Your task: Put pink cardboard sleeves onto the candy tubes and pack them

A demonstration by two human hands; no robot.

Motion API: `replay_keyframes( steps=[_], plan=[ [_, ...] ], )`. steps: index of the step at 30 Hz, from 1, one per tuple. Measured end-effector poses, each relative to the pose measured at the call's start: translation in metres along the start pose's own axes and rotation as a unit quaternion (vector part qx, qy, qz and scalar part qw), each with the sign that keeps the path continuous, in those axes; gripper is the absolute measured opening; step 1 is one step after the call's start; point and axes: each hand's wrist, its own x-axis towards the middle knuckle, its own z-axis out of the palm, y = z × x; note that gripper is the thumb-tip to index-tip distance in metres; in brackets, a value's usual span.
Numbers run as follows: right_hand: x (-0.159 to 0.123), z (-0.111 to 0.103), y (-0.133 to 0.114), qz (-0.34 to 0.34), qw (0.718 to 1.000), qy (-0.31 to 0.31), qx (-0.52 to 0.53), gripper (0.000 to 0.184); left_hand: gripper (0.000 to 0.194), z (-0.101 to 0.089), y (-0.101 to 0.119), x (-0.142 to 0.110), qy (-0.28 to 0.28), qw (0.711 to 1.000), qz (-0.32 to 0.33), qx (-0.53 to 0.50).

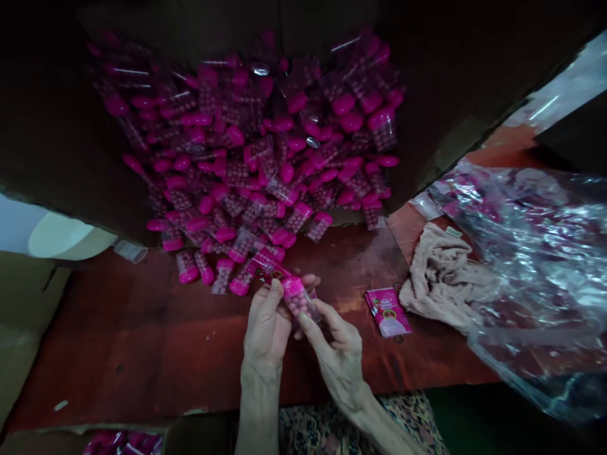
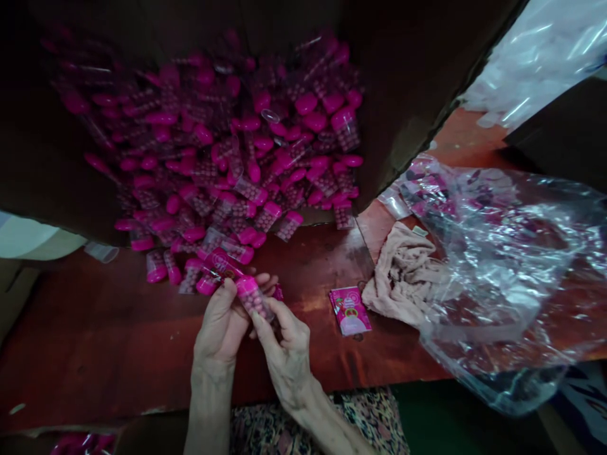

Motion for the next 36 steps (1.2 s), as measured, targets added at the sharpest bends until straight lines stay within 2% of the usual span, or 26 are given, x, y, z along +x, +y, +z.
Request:
replay_keyframes(
  steps=[3, 8, 10, 12, 15, 18, 20, 22, 26, 28, 30, 33, 36],
  plan=[
    [0.000, -0.002, 0.002, -0.019, 1.000, -0.010, -0.016, 0.018, 0.033, 0.002, 0.002, -0.001, -0.004, 1.000, -0.001, 0.028],
    [-0.002, -0.005, 0.010, -0.142, 0.983, 0.001, -0.116, 0.028, 0.021, 0.007, 0.000, 0.000, 0.057, 0.996, 0.016, 0.060],
    [-0.002, -0.006, 0.011, -0.168, 0.977, 0.004, -0.132, 0.030, 0.020, 0.007, -0.002, 0.000, 0.057, 0.996, 0.025, 0.060],
    [-0.002, -0.007, 0.009, -0.146, 0.982, -0.003, -0.117, 0.027, 0.022, 0.005, -0.001, 0.000, 0.028, 0.997, 0.019, 0.063],
    [-0.001, -0.009, 0.002, -0.064, 0.995, -0.038, -0.063, 0.018, 0.033, 0.002, 0.002, -0.002, -0.020, 0.998, -0.003, 0.054],
    [0.001, -0.009, -0.004, -0.010, 0.998, -0.062, -0.018, 0.016, 0.041, 0.000, 0.005, -0.004, -0.033, 0.998, -0.015, 0.053],
    [0.001, -0.009, -0.004, -0.005, 0.997, -0.070, -0.020, 0.018, 0.041, -0.001, 0.004, -0.005, -0.035, 0.997, 0.004, 0.064],
    [0.001, -0.008, -0.001, -0.044, 0.995, -0.070, -0.050, 0.020, 0.035, 0.000, 0.003, -0.006, -0.036, 0.996, 0.030, 0.076],
    [0.002, -0.008, 0.006, -0.218, 0.968, -0.043, -0.119, 0.034, 0.016, 0.004, -0.003, -0.007, 0.004, 0.994, 0.063, 0.087],
    [0.003, -0.009, 0.006, -0.252, 0.958, -0.039, -0.129, 0.035, 0.009, 0.004, -0.005, -0.006, 0.024, 0.993, 0.074, 0.083],
    [0.004, -0.011, 0.002, -0.212, 0.969, -0.056, -0.117, 0.030, 0.009, 0.003, -0.005, -0.006, -0.006, 0.996, 0.058, 0.074],
    [0.005, -0.016, -0.006, -0.119, 0.984, -0.104, -0.085, 0.023, 0.019, -0.001, -0.001, -0.006, -0.113, 0.992, 0.015, 0.050],
    [0.006, -0.021, -0.012, -0.082, 0.984, -0.143, -0.065, 0.022, 0.031, -0.004, 0.004, -0.007, -0.181, 0.983, -0.008, 0.037]
  ],
)
